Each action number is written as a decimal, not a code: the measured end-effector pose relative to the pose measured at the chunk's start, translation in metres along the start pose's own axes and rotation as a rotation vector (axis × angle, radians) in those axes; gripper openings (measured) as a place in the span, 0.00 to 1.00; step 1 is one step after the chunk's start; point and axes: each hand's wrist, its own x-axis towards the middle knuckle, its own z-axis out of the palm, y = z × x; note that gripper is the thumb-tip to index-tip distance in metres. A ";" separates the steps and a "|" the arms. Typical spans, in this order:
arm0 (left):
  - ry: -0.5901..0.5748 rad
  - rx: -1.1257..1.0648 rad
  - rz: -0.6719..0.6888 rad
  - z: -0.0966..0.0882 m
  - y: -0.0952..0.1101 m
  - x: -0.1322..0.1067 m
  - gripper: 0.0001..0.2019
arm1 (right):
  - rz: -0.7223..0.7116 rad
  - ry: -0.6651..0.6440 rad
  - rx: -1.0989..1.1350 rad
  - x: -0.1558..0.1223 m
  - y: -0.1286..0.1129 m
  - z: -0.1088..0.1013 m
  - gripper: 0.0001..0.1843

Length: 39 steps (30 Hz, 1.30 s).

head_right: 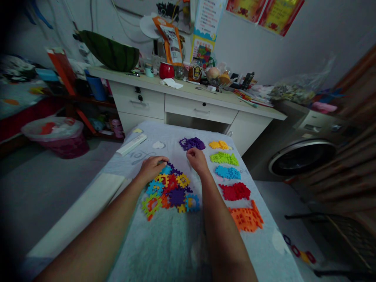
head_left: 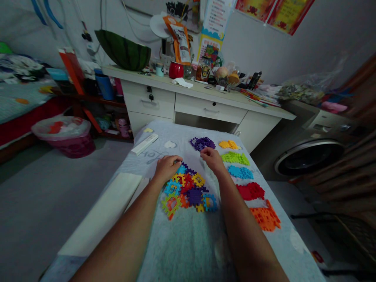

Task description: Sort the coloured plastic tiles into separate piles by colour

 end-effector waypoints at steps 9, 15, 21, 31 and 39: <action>-0.004 0.031 0.017 -0.001 0.001 0.000 0.13 | -0.015 -0.644 -0.503 -0.029 -0.037 -0.007 0.23; 0.014 0.015 0.011 0.000 -0.001 0.000 0.13 | -0.018 -0.667 -0.436 -0.028 -0.041 -0.013 0.16; 0.020 -0.009 0.007 0.000 0.000 0.000 0.12 | -0.019 -0.660 -0.134 -0.023 -0.029 -0.025 0.07; 0.015 -0.023 0.006 -0.001 0.000 0.000 0.13 | 0.138 0.023 0.441 0.027 0.010 -0.073 0.07; 0.006 -0.014 0.011 0.002 -0.003 0.001 0.13 | 0.539 0.579 0.616 0.082 0.063 -0.099 0.14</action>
